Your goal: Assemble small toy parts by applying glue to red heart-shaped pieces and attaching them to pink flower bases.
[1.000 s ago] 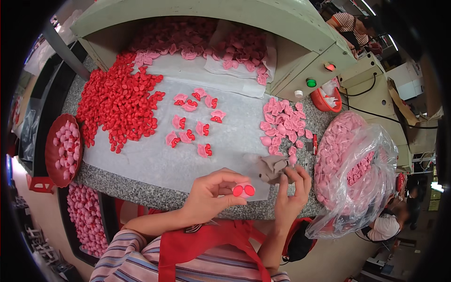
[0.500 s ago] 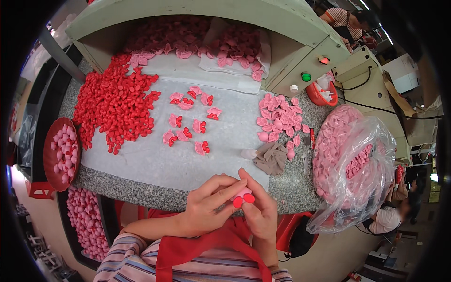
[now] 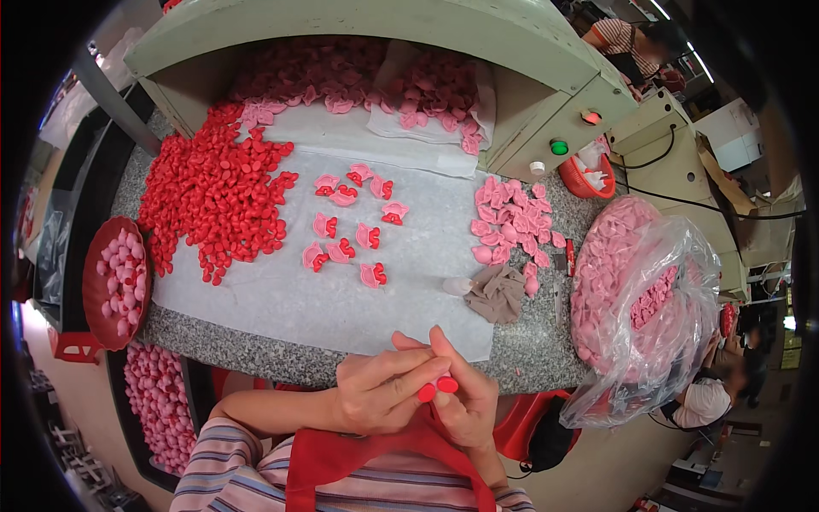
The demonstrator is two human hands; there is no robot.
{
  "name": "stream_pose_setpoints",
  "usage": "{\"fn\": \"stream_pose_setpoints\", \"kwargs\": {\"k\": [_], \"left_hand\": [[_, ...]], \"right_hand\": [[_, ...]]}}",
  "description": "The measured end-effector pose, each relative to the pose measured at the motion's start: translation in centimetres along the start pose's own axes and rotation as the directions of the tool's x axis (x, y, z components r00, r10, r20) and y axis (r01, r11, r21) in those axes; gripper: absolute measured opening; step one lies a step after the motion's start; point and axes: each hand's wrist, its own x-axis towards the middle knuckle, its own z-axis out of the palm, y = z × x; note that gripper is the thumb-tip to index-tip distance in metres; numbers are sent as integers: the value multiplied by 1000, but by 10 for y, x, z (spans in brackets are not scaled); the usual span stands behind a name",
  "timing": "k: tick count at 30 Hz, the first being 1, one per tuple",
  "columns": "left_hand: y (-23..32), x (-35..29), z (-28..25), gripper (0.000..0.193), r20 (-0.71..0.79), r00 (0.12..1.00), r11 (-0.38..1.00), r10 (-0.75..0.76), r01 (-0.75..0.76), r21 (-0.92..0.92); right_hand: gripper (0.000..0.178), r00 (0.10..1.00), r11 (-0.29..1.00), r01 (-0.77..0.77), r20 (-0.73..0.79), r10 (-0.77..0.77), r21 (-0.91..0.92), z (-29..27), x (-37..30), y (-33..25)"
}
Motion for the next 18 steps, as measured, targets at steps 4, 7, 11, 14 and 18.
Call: {"fn": "stream_pose_setpoints", "kwargs": {"k": [4,7,11,14,18], "left_hand": [[-3,0,-1,43,2,1000,1000,22,-22,-13],[-6,0,-1,40,22,999,1000,24,-24,-19],[-10,3,1,44,-3,1000,1000,24,-24,-10],[-13,4,2,43,15,1000,1000,17,-16,-18],[-17,6,3,43,24,1000,999,11,-10,-39]], "right_hand": [[52,999,995,51,14,-50,-88,1,2,-2],[51,999,997,45,-4,-46,-64,0,5,3],[50,999,996,30,-7,-31,-83,-1,8,1],[49,998,998,22,-57,-25,-62,0,10,4],[48,996,998,54,-72,-56,-31,1,12,4]]}}
